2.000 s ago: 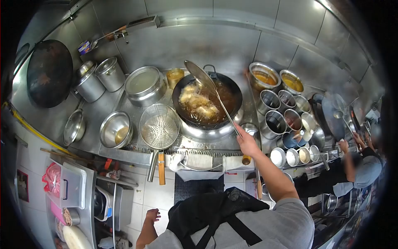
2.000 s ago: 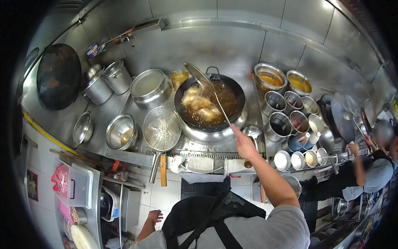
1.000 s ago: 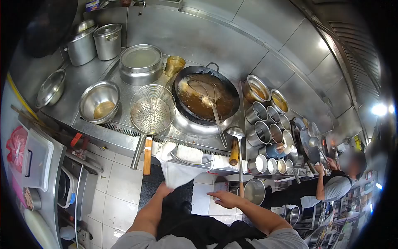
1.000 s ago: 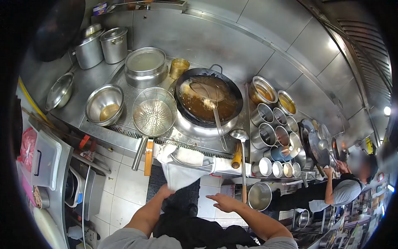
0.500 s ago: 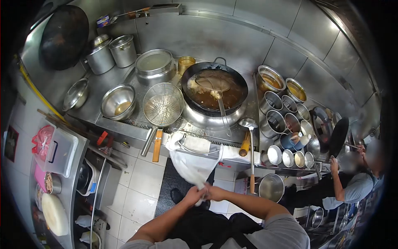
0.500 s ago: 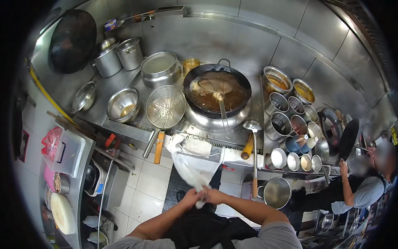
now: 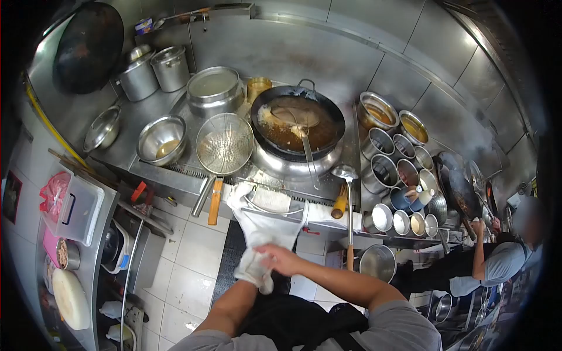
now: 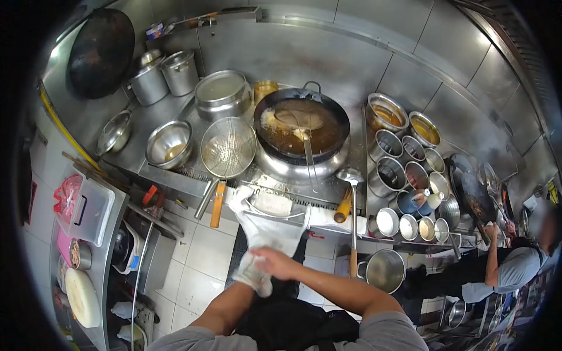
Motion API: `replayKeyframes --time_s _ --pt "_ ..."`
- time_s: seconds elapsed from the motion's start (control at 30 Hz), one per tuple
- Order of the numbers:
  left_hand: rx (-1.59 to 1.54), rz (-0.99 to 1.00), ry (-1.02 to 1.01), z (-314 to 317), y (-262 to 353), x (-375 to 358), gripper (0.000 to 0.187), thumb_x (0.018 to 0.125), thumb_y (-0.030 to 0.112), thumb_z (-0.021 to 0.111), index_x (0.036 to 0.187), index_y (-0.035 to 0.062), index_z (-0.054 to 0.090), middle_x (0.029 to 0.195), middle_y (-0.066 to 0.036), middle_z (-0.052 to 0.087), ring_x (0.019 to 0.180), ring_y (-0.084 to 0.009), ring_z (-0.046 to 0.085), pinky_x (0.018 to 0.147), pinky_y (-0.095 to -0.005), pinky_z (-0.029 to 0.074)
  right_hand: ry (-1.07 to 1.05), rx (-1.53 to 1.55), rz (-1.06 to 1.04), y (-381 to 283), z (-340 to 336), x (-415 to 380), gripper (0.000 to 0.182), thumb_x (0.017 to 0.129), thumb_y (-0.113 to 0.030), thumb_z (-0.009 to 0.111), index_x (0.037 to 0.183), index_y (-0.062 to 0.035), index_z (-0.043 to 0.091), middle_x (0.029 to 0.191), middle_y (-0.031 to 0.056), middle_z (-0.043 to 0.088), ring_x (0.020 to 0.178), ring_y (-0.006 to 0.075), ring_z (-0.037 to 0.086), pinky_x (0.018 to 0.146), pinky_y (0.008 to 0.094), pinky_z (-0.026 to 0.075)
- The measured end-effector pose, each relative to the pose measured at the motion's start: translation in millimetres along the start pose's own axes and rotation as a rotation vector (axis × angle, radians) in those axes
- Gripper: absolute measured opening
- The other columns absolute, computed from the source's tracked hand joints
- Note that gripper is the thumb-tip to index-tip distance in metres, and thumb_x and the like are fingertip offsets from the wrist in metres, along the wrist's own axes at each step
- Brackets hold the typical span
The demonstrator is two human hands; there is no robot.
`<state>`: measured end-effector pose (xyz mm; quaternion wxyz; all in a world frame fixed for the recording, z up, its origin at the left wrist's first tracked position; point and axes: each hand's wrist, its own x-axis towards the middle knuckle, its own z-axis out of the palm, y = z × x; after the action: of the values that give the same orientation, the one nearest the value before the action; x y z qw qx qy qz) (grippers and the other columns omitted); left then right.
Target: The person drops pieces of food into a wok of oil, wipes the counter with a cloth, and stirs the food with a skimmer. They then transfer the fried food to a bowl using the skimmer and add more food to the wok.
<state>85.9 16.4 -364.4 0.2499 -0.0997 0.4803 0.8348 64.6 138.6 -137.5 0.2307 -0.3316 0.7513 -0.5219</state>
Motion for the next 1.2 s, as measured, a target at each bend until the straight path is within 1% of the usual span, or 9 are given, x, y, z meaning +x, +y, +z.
replayKeyframes --time_s 0.13,0.4,0.73,0.9,0.97,1.03,1.07,1.1,1.2 --pt "-0.198 0.058 0.091 67.2 40.3 -8.5 0.04 0.099 0.028 0.041 0.134 0.0103 0.045 0.13 -0.007 0.05 0.122 -0.0194 0.047 0.097 -0.0359 0.043 0.541 0.392 0.271 22.8 -17.4 40.8 0.025 0.1 -0.019 0.045 0.116 -0.0019 0.055 0.099 0.0056 0.063 0.092 0.015 0.059 0.085 0.0302 0.047" --pt "-0.349 0.156 0.142 83.2 76.5 -13.3 0.04 0.101 0.028 0.037 0.135 0.0092 0.043 0.128 -0.007 0.05 0.12 -0.0194 0.048 0.098 -0.0337 0.042 0.807 0.547 0.211 111.7 -7.1 82.2 0.028 0.099 -0.021 0.045 0.096 0.001 0.062 0.086 0.0076 0.064 0.083 0.0155 0.06 0.083 0.0283 0.046" --pt "-0.343 0.283 0.131 85.5 106.5 -13.0 0.038 0.101 0.026 0.03 0.132 0.0073 0.043 0.124 -0.009 0.053 0.12 -0.021 0.048 0.1 -0.0319 0.04 0.676 -0.124 0.388 63.7 8.2 52.6 0.037 0.085 -0.016 0.059 0.12 -0.0037 0.059 0.129 0.0205 0.048 0.12 0.0319 0.048 0.102 0.0367 0.037" --pt "0.089 0.503 -0.093 60.7 91.8 9.2 0.033 0.099 0.02 0.036 0.121 0.0009 0.05 0.115 -0.013 0.056 0.107 -0.0225 0.055 0.094 -0.032 0.044 0.377 -0.012 0.125 81.8 -14.3 23.0 0.057 0.088 -0.018 0.056 0.14 -0.0025 0.038 0.144 0.0188 0.037 0.129 0.0323 0.041 0.105 0.0375 0.036" --pt "-0.54 0.253 -0.307 41.9 77.0 25.8 0.026 0.095 0.013 0.042 0.114 -0.0004 0.053 0.106 -0.011 0.059 0.092 -0.0219 0.058 0.084 -0.0318 0.048 0.391 -0.016 0.294 67.8 -26.8 18.1 0.06 0.085 -0.019 0.059 0.139 -0.0018 0.038 0.139 0.0213 0.042 0.123 0.0368 0.047 0.102 0.0401 0.04" --pt "1.031 0.603 -0.074 48.7 99.8 11.4 0.02 0.092 0.009 0.042 0.104 0.0016 0.057 0.093 -0.008 0.06 0.083 -0.02 0.058 0.076 -0.0322 0.049 0.045 -0.769 0.416 56.5 -22.2 18.4 0.052 0.083 -0.017 0.056 0.133 -0.0022 0.047 0.133 0.0281 0.046 0.122 0.0386 0.047 0.103 0.0422 0.038" --pt "0.203 0.12 -0.196 56.9 87.7 12.6 0.018 0.091 0.008 0.045 0.101 0.0037 0.059 0.089 -0.007 0.061 0.083 -0.0197 0.058 0.076 -0.0314 0.048 -0.195 -0.777 0.245 50.9 -25.3 13.4 0.046 0.083 -0.019 0.055 0.127 -0.005 0.054 0.128 0.0241 0.053 0.12 0.0393 0.049 0.101 0.0437 0.04" --pt "0.216 0.123 -0.208 52.0 75.9 15.5 0.018 0.091 0.008 0.045 0.101 0.0037 0.059 0.089 -0.007 0.061 0.083 -0.0197 0.058 0.076 -0.0314 0.048 -0.176 -0.781 0.245 53.0 -25.0 11.9 0.046 0.083 -0.019 0.055 0.127 -0.005 0.054 0.128 0.0241 0.053 0.12 0.0393 0.049 0.101 0.0437 0.04" --pt "0.987 0.705 -0.352 -22.2 48.2 12.6 0.033 0.074 0.024 0.07 0.103 0.0078 0.066 0.091 -0.011 0.067 0.083 -0.0273 0.063 0.075 -0.0373 0.05 -0.491 -0.752 0.308 63.1 -31.4 8.3 0.043 0.086 -0.024 0.056 0.126 -0.0087 0.057 0.125 0.0197 0.057 0.118 0.0382 0.05 0.101 0.0431 0.039"
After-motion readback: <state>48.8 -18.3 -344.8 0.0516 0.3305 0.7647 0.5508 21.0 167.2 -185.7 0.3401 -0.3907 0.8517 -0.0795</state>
